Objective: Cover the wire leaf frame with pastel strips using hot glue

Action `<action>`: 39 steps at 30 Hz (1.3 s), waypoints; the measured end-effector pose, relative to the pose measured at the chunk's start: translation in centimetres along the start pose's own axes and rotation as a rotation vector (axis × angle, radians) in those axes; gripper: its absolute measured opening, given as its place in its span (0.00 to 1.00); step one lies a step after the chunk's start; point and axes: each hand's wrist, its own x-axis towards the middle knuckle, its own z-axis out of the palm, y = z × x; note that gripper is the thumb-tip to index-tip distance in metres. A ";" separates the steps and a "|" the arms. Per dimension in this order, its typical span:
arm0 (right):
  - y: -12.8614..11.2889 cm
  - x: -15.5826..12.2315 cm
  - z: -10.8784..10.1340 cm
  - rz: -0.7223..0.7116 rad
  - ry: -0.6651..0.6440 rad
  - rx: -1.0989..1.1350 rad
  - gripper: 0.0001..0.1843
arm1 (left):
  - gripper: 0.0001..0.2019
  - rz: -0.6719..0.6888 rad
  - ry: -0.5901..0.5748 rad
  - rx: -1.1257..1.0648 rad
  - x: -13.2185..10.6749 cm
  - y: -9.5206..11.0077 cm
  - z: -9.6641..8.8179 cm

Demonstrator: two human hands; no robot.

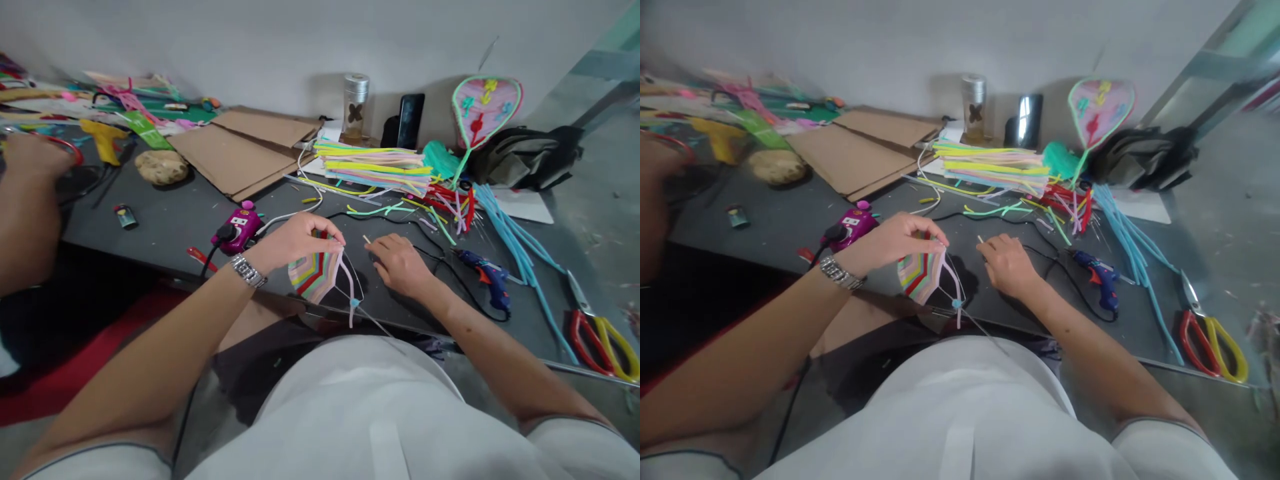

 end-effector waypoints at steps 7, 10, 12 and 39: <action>-3.2 0.2 -2.4 0.025 0.064 0.882 0.13 | 0.07 0.242 0.095 0.066 -1.3 2.9 -1.9; -3.5 1.1 -3.6 0.038 0.008 1.080 0.16 | 0.08 0.416 0.242 0.157 -2.9 3.7 -2.2; -3.2 1.7 -4.2 0.007 0.076 0.977 0.14 | 0.08 0.495 0.336 0.290 -4.3 2.7 -1.5; -9.3 5.6 -5.1 -0.566 0.071 0.198 0.15 | 0.02 0.031 0.369 0.281 -9.9 -6.3 7.3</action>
